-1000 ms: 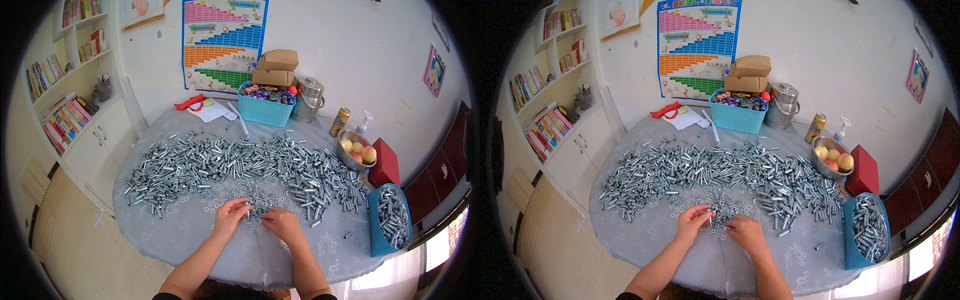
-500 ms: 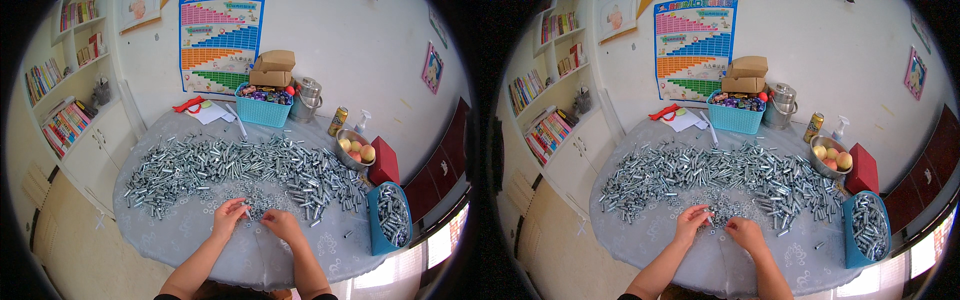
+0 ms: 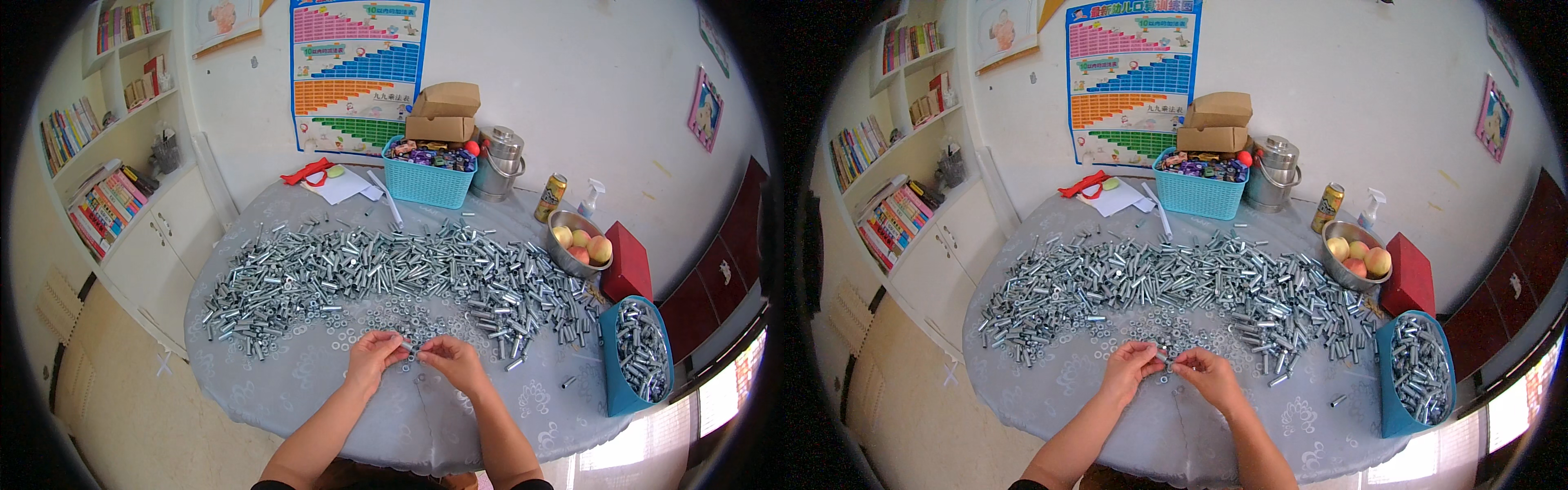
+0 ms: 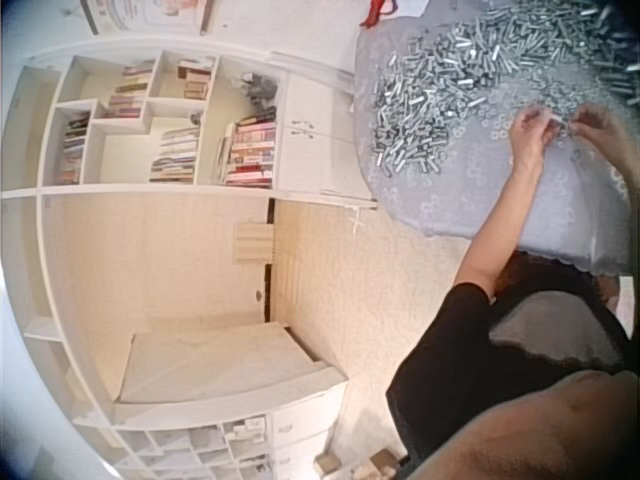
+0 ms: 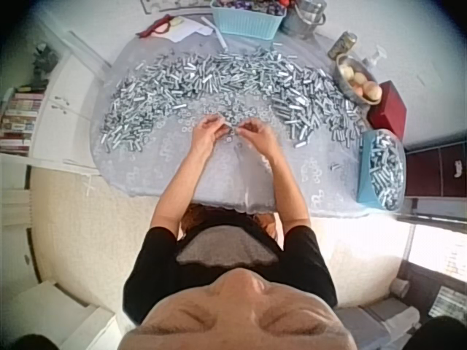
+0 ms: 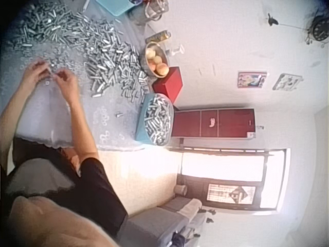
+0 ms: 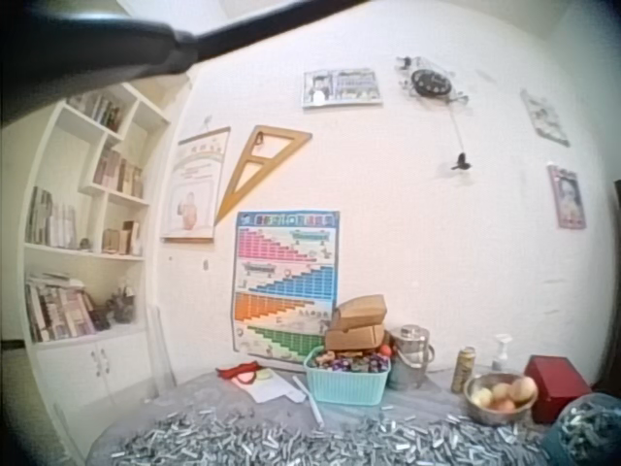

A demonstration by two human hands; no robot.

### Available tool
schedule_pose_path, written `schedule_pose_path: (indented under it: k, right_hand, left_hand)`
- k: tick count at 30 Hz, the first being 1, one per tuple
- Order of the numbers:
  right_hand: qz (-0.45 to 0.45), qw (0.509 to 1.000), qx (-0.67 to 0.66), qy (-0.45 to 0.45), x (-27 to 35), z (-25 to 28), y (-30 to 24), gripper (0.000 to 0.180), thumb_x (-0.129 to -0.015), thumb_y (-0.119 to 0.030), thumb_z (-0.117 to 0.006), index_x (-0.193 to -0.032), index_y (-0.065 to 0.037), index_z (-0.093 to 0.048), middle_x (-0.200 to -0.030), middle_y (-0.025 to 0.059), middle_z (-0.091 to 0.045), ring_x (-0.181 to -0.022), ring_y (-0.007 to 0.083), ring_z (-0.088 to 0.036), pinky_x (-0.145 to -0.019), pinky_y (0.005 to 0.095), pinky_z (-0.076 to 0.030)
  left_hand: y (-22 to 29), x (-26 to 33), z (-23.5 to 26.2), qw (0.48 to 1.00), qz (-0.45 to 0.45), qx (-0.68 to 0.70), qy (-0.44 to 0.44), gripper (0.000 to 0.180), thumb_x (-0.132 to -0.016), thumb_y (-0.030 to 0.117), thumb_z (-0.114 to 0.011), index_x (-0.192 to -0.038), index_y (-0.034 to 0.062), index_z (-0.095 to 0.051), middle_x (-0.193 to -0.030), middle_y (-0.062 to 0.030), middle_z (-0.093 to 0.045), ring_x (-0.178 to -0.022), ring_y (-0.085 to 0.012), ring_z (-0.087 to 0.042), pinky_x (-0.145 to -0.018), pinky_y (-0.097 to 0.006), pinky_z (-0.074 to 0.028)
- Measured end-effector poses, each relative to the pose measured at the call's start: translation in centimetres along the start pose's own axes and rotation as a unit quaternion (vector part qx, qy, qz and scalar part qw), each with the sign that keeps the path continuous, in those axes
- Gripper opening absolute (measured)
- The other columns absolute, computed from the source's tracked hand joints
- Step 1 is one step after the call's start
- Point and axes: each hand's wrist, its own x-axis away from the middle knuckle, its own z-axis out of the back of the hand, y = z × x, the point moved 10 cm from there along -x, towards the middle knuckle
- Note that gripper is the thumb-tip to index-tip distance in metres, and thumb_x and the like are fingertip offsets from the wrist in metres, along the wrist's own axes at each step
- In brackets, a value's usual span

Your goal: The person sits at a table covered with a large pile of metal bolts and washers. They repeatedly pick up a bolt and a washer, thread the washer onto the bolt, and place the assembled unit into a blue plastic basket on the right side of the table.

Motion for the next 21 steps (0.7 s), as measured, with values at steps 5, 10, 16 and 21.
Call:
schedule_pose_path:
  k: [5, 10, 16, 21]
  right_hand:
    - [0.147, 0.971, 0.164, 0.09, 0.8, 0.6, -4.3, 0.015, -0.075, -0.004, -0.067, -0.089, -0.002, -0.065, -0.08, 0.0061, -0.063, -0.067, 0.0133, -0.059, -0.06, 0.0223, -0.046]
    - [0.172, 0.964, 0.179, 0.097, 1.2, 0.0, -5.1, 0.015, -0.075, -0.003, -0.064, -0.09, -0.001, -0.064, -0.08, 0.0092, -0.062, -0.069, 0.0184, -0.061, -0.059, 0.0257, -0.048]
    - [0.198, 0.952, 0.177, 0.152, 1.5, 1.2, -5.9, 0.02, -0.075, 0.001, -0.062, -0.094, -0.005, -0.065, -0.086, 0.0088, -0.061, -0.072, 0.0157, -0.058, -0.058, 0.024, -0.046]
    - [0.186, 0.954, 0.192, 0.132, 1.2, 0.9, -5.2, 0.02, -0.074, -0.002, -0.065, -0.094, -0.006, -0.066, -0.086, 0.0084, -0.061, -0.072, 0.0169, -0.059, -0.059, 0.0249, -0.047]
  left_hand:
    - [-0.5, -0.2, 0.5, 1.0, 0.019, 0.021, 0.0, 0.011, -0.079, 0.003, -0.063, -0.087, -0.0006, -0.055, -0.088, -0.0136, -0.062, -0.074, -0.0195, -0.063, -0.068, -0.029, -0.055]
    - [-0.3, 0.1, 0.4, 0.999, 0.02, 0.019, 0.017, 0.012, -0.079, 0.004, -0.063, -0.087, -0.0019, -0.056, -0.087, -0.0143, -0.063, -0.073, -0.0205, -0.063, -0.067, -0.029, -0.055]
    - [-1.0, 0.8, -0.7, 0.994, 0.066, -0.08, -0.022, 0.016, -0.079, 0.007, -0.064, -0.09, -0.0039, -0.061, -0.084, -0.0149, -0.064, -0.07, -0.0196, -0.064, -0.065, -0.028, -0.054]
    - [-0.2, 0.3, 0.1, 0.997, 0.018, -0.073, 0.003, 0.014, -0.08, 0.007, -0.064, -0.089, -0.0034, -0.061, -0.084, -0.0145, -0.064, -0.069, -0.0172, -0.063, -0.063, -0.027, -0.054]
